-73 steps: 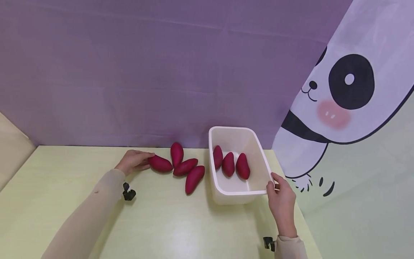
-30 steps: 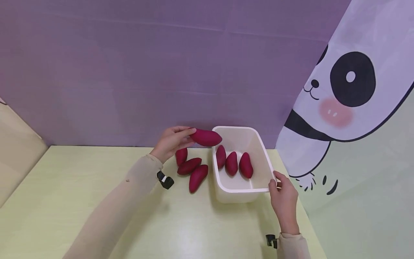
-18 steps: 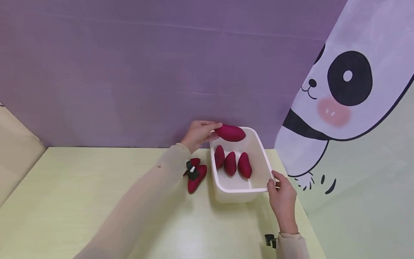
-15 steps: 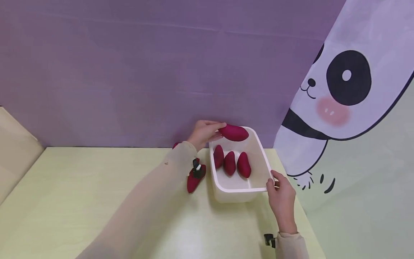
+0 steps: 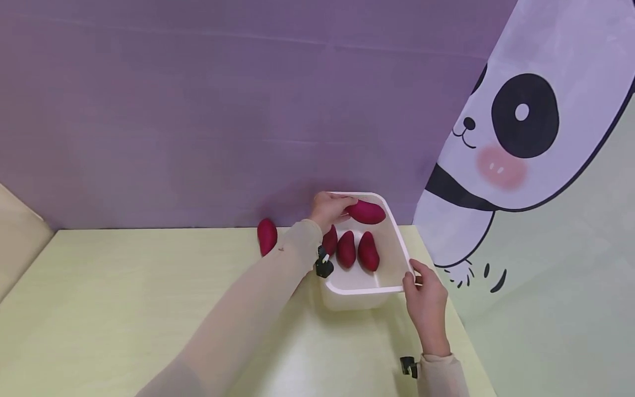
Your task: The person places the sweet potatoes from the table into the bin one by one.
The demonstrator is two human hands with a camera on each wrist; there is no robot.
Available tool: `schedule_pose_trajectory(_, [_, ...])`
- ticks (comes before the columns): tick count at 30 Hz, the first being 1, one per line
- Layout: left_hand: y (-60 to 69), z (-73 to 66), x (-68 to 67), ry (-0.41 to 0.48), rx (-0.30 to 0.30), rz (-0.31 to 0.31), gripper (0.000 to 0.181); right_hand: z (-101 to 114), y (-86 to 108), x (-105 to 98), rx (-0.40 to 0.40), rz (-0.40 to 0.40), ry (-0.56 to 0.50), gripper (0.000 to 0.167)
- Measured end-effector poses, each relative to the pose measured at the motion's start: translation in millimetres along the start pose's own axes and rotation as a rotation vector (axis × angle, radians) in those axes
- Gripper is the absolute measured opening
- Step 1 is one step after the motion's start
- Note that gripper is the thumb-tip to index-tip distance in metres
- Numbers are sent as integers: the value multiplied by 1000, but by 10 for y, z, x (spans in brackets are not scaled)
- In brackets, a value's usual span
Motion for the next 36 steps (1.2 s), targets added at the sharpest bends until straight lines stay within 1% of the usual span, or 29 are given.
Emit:
schedule_pose_trajectory(2, [-9,14,-8,-38,5,-11,27,1,1,3,-2,-6,4,31])
schedule_pose_trajectory(3, [-10,15,-6,-34,6,-6,27,1,1,5,-4,-8,5,31])
schedule_pose_trajectory(5, [-6,0,-11,-7,5,13,29,3,4,8,-6,-11,8,31])
schedule_pose_trajectory(8, [9,-47,-44,73,1,60,33,10,7,15,-10,-8,9,31])
schedule_pose_trajectory(11, [31,-114,-124,116,7,119,36,19,7,11,-12,-5,14,31])
schedule_pose_trajectory(15, [73,-205,-312,140,26,199,39,28,-3,0,-15,-6,25,31])
schedule_pose_trajectory(17, [106,-249,-436,141,43,227,42,26,-12,-2,-13,-4,26,31])
schedule_pose_trajectory(19, [137,-276,-575,132,63,238,43,22,-20,0,-9,1,22,31])
schedule_pose_trajectory(22, [192,-270,-798,107,97,232,43,14,-24,2,-4,4,15,31])
schedule_pose_trajectory(25, [266,-189,-1039,81,127,214,41,14,-20,-1,-2,-3,14,31])
schedule_pose_trajectory(28, [348,-45,-1280,25,174,192,41,13,-20,-3,-3,-9,19,31])
schedule_pose_trajectory(30, [393,82,-1445,-40,206,159,42,17,-20,-2,-5,-9,21,31])
schedule_pose_trajectory(33, [464,289,-1665,-172,270,104,43,26,-20,3,-3,-6,30,32])
schedule_pose_trajectory(36, [539,506,-1821,-242,289,80,43,40,-14,7,3,-4,32,32])
Point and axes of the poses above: each hand's wrist, its own y-axis away from the middle knuckle, its own x-axis out of the palm, z = x × y, the point moved 7 cm from there along -y, towards the middle knuckle, and after that the axes turned 10 degrees about -z, right-handed, at the moved point
